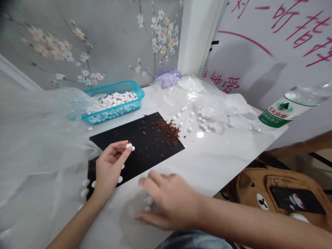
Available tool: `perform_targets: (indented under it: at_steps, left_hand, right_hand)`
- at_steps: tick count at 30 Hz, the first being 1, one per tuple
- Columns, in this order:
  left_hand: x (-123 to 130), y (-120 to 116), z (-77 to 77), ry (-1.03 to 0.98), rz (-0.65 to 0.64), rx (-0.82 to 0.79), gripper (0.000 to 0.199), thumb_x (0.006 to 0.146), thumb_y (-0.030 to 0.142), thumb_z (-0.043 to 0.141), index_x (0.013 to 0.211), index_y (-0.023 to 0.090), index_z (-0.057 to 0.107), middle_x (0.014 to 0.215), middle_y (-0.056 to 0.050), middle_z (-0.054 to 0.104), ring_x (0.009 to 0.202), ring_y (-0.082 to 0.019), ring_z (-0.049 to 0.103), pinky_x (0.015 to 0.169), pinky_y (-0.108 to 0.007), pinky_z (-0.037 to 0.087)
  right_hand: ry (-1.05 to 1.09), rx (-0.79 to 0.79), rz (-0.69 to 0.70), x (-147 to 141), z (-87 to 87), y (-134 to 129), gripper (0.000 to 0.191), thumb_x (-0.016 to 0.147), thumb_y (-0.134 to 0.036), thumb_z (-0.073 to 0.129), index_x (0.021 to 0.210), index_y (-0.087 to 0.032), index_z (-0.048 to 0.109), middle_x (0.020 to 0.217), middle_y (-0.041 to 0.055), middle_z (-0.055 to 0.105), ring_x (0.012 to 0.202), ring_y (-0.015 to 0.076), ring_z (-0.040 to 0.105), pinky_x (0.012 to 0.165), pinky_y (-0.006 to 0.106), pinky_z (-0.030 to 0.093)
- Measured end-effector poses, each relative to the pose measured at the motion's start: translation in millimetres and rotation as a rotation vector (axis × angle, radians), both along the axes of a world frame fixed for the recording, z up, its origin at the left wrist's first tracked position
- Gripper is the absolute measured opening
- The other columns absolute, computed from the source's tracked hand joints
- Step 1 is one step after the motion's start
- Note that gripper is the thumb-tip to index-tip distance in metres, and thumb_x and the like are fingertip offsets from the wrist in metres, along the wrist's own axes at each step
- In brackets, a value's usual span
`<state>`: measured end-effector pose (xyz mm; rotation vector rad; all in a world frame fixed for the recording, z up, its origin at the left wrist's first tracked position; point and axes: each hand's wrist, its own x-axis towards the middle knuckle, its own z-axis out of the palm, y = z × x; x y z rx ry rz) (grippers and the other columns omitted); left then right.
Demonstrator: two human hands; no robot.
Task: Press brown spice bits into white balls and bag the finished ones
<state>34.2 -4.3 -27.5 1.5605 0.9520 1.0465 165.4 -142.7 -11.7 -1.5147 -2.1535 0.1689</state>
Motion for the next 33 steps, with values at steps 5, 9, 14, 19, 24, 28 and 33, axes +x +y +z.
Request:
perform_targets:
  at_steps: [5,9,14,19,24,28,33]
  left_hand:
    - [1,-1,2.0,0.025,0.007,0.066,0.024,0.077,0.034,0.066,0.097,0.02,0.065,0.079,0.001,0.061,0.075,-0.011,0.057,0.067,-0.02,0.046]
    - [-1,-1,1.8,0.096,0.013,0.061,0.023,0.078,0.039,0.063,0.088,0.018,0.064,0.081,-0.001,0.063,0.074,-0.013,0.058,0.066,-0.023,0.046]
    - [-3,0,-1.8,0.221,-0.06,0.173,0.019,0.082,0.038,0.059,0.085,0.02,0.062,0.081,-0.001,0.063,0.075,-0.014,0.058,0.067,-0.025,0.046]
    - [0,-3,0.7,0.603,-0.167,0.503,0.015,0.083,0.033,0.057,0.078,0.02,0.062,0.081,-0.002,0.061,0.082,-0.019,0.054,0.076,-0.033,0.043]
    - [1,-3,-2.3,0.726,-0.093,0.618,0.014,0.079,0.03,0.06,0.087,0.02,0.065,0.088,-0.005,0.061,0.084,-0.022,0.053,0.076,-0.037,0.043]
    - [0,-2,-3.7,0.634,-0.059,0.635,0.031,0.077,0.028,0.063,0.106,0.02,0.059,0.093,-0.006,0.062,0.083,-0.022,0.055,0.075,-0.037,0.046]
    - [-2,-7,-2.4,0.431,-0.174,0.756,0.03,0.082,0.02,0.059,0.112,0.023,0.055,0.1,-0.005,0.063,0.091,-0.019,0.059,0.083,-0.033,0.046]
  right_hand:
    - [-0.286,-0.022,0.165,-14,-21.7,-15,0.02,0.09,-0.032,0.045,0.079,-0.019,0.055,0.07,-0.0003,0.058,0.049,0.0145,0.052,0.039,0.031,0.027]
    - [-0.276,-0.087,0.203,-8,-19.7,5,0.026,0.094,-0.032,0.037,0.081,-0.018,0.055,0.069,0.0007,0.061,0.044,0.0127,0.046,0.04,0.03,0.019]
    - [0.443,-0.196,-0.119,13,-1.0,58,0.032,0.092,-0.04,0.037,0.067,-0.02,0.039,0.057,-0.0057,0.041,0.051,0.0083,0.038,0.049,0.023,0.026]
    - [0.916,-0.11,-0.37,36,4.0,105,0.044,0.088,-0.052,0.04,0.061,-0.021,0.026,0.056,-0.0072,0.025,0.052,0.0078,0.025,0.051,0.024,0.023]
    - [0.751,-0.197,-0.227,36,-3.5,101,0.047,0.09,-0.055,0.034,0.06,-0.019,0.034,0.058,-0.0055,0.032,0.055,0.0077,0.031,0.053,0.024,0.025]
    - [0.42,-0.322,-0.063,29,-0.8,90,0.047,0.093,-0.05,0.033,0.064,-0.016,0.05,0.057,-0.0033,0.045,0.054,0.0083,0.037,0.054,0.024,0.027]
    - [0.244,-0.339,-0.074,28,3.0,88,0.038,0.093,-0.04,0.038,0.067,-0.016,0.053,0.058,-0.0019,0.047,0.053,0.0084,0.036,0.053,0.024,0.026]
